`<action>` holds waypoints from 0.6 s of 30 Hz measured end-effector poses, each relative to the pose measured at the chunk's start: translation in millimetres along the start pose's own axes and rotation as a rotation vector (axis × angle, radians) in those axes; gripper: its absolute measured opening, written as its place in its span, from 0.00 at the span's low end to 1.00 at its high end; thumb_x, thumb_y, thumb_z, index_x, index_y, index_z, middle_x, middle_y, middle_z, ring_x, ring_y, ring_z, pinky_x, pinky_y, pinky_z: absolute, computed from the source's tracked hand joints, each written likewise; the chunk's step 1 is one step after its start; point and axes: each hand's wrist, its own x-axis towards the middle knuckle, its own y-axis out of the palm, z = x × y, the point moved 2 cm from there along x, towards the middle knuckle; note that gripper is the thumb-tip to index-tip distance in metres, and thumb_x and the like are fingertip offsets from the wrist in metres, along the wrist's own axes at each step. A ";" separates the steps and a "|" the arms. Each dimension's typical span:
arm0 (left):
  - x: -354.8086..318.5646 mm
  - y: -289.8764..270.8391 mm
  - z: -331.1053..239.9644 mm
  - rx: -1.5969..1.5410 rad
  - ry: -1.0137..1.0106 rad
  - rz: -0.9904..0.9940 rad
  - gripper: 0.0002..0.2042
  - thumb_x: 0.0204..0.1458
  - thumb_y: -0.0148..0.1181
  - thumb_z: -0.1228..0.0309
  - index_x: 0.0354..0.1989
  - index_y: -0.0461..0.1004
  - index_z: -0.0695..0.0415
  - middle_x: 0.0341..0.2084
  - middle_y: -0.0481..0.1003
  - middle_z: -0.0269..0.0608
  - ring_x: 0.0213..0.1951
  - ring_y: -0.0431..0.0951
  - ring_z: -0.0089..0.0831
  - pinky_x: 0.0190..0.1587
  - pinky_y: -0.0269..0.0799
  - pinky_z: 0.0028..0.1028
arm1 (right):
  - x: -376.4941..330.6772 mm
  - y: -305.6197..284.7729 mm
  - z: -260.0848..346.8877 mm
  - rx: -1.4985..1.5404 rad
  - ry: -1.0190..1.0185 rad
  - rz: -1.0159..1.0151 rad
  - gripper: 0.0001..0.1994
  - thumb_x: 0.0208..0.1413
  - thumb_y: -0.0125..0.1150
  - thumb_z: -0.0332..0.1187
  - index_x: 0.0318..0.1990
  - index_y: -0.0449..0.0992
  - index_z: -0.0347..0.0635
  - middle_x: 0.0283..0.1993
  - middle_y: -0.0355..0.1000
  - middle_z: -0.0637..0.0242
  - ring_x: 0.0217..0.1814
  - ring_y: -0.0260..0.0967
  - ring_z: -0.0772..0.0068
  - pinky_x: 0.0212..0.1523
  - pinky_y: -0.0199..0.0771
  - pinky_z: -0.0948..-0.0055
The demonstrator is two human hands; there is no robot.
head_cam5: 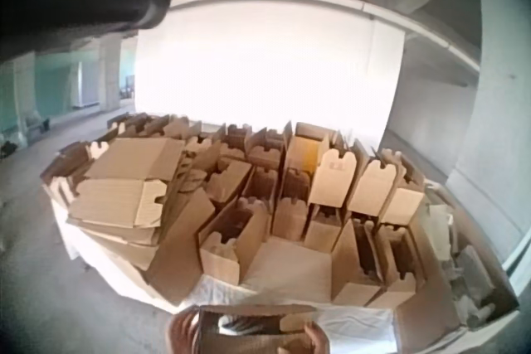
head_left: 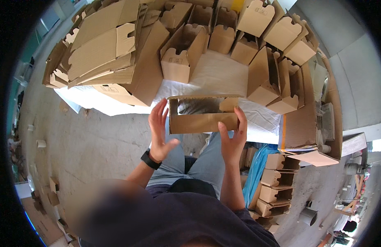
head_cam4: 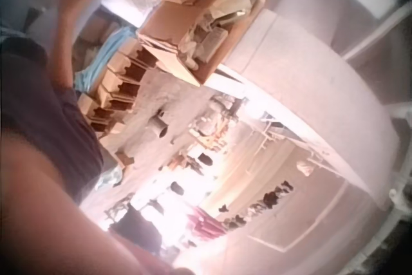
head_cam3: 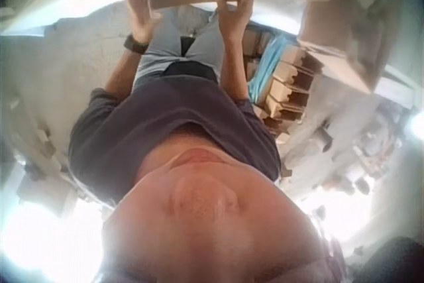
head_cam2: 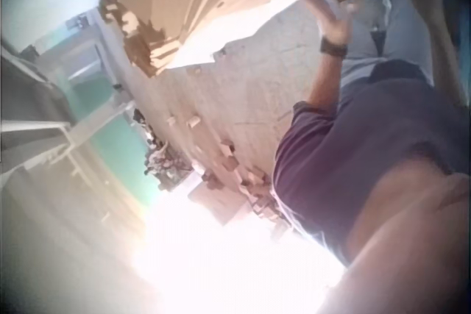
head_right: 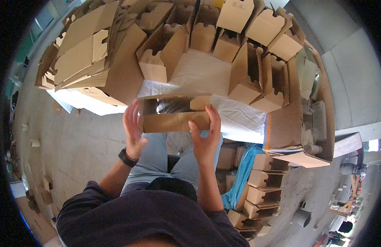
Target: The person folds multiple cardboard boxes by hand, handling them one at a time and placing the folded boxes on a table and floor.
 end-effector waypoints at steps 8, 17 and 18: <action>25.9 11.1 -3.0 0.025 -0.006 0.078 0.37 0.53 0.53 0.66 0.66 0.36 0.59 0.66 0.39 0.54 0.67 0.40 0.44 0.66 0.34 0.38 | 0.9 -3.6 -0.7 0.145 -0.023 0.030 0.27 0.42 0.66 0.21 0.52 0.64 0.42 0.63 0.55 0.53 0.65 0.55 0.57 0.61 0.57 0.65; 40.2 16.3 5.5 -0.003 -0.001 0.084 0.28 0.58 0.45 0.62 0.63 0.42 0.55 0.63 0.48 0.57 0.64 0.49 0.44 0.64 0.42 0.38 | -0.2 -8.5 -5.0 0.342 -0.099 0.029 0.24 0.38 0.68 0.17 0.44 0.64 0.46 0.66 0.49 0.56 0.69 0.46 0.56 0.63 0.57 0.60; 41.3 15.3 5.5 -0.003 -0.012 0.084 0.28 0.58 0.44 0.61 0.63 0.42 0.55 0.63 0.49 0.56 0.64 0.50 0.44 0.64 0.42 0.37 | 0.1 -8.3 -5.3 0.349 -0.105 0.029 0.24 0.38 0.68 0.17 0.43 0.64 0.46 0.66 0.49 0.56 0.69 0.46 0.56 0.63 0.56 0.60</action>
